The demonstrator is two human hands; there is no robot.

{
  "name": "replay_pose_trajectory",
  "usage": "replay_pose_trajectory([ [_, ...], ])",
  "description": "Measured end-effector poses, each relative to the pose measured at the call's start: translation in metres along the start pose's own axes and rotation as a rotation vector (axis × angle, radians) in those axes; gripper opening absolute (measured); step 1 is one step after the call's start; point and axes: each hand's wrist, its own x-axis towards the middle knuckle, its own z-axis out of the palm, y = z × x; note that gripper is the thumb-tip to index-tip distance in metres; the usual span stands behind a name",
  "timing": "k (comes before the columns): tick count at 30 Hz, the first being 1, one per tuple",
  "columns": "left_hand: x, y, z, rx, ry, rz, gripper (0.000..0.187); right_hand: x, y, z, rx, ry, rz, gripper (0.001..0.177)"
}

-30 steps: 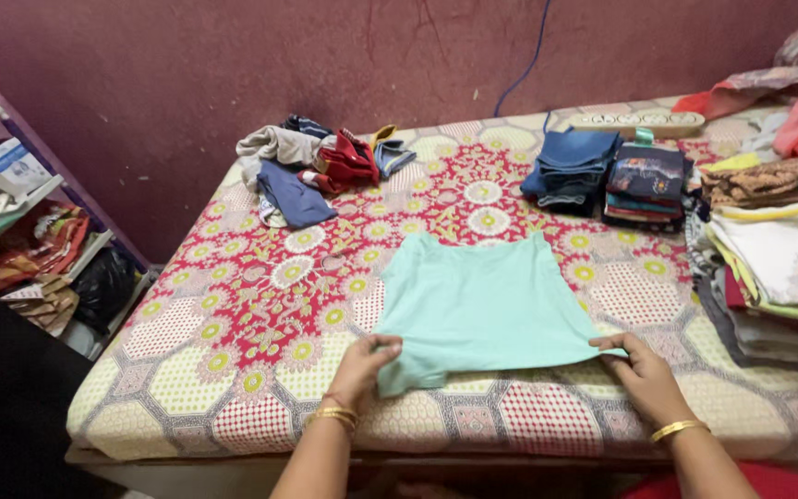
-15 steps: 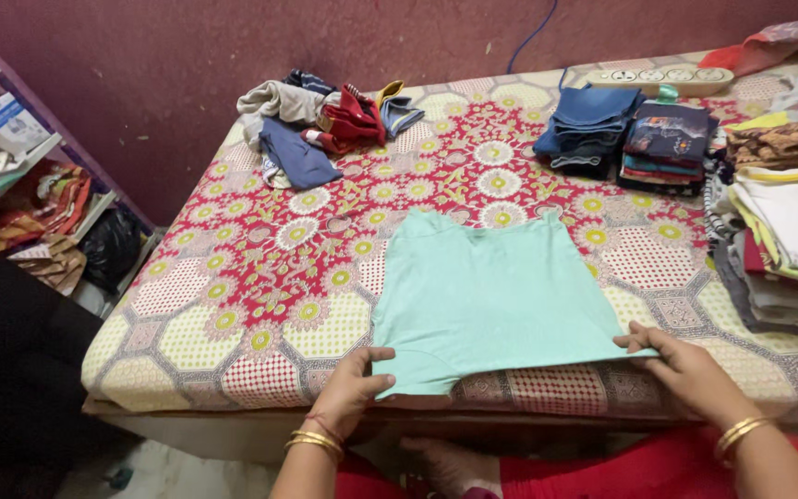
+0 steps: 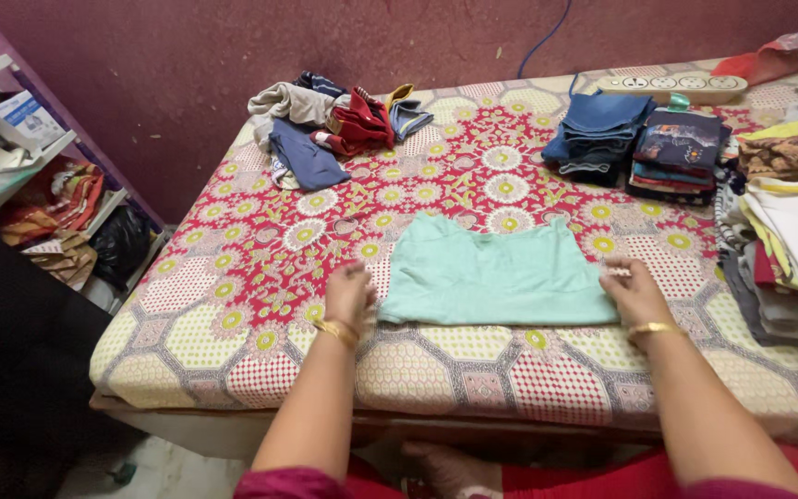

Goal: The person folds several pieces of clothing on a bed, including jeans, a light green top, a blue top, and red shirts. Each item is unfolded, smoothed, and folded into a neat stack.

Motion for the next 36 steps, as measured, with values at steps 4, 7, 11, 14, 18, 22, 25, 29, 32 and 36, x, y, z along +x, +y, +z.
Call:
replay_pose_trajectory([
  [4, 0.005, -0.034, -0.014, 0.457, -0.023, 0.093, 0.040, -0.015, 0.029, -0.014, -0.038, -0.005, 0.043, 0.026],
  [7, 0.007, -0.044, -0.014, 0.584, -0.076, 0.248, 0.048, -0.020, 0.047, -0.022, 0.032, -0.055, -0.050, 0.026],
  [11, 0.003, -0.040, 0.002, 0.797, -0.039, 0.250, 0.047, -0.026, 0.052, -0.015, -0.008, -0.078, -0.052, 0.032],
  [14, -0.007, -0.037, 0.010, 0.743, -0.014, 0.353, 0.042, -0.030, 0.040, -0.010, -0.173, -0.054, -0.126, 0.036],
  [18, -0.020, -0.043, 0.007, 0.620, -0.024, 0.437, 0.030, -0.039, 0.021, -0.012, -0.375, -0.017, -0.078, 0.040],
  [22, -0.042, -0.043, -0.009, 0.746, 0.014, 0.501, 0.023, -0.051, 0.007, -0.017, -0.449, 0.008, -0.036, 0.039],
  [25, -0.069, -0.038, -0.017, 0.862, 0.015, 0.458, 0.023, -0.069, 0.008, -0.023, -0.464, 0.003, 0.042, 0.039],
  [29, -0.106, -0.037, -0.018, 1.100, 0.150, 0.415, 0.031, -0.090, 0.008, -0.026, -0.695, 0.053, -0.159, 0.039],
  [32, -0.114, -0.039, 0.007, 1.190, 0.242, 0.849, 0.028, -0.097, 0.001, -0.004, -0.803, 0.165, -0.466, 0.034],
  [36, -0.121, -0.062, 0.070, 0.970, -0.234, 1.179, 0.032, -0.106, -0.004, 0.062, -0.649, -0.174, -0.592, 0.042],
])
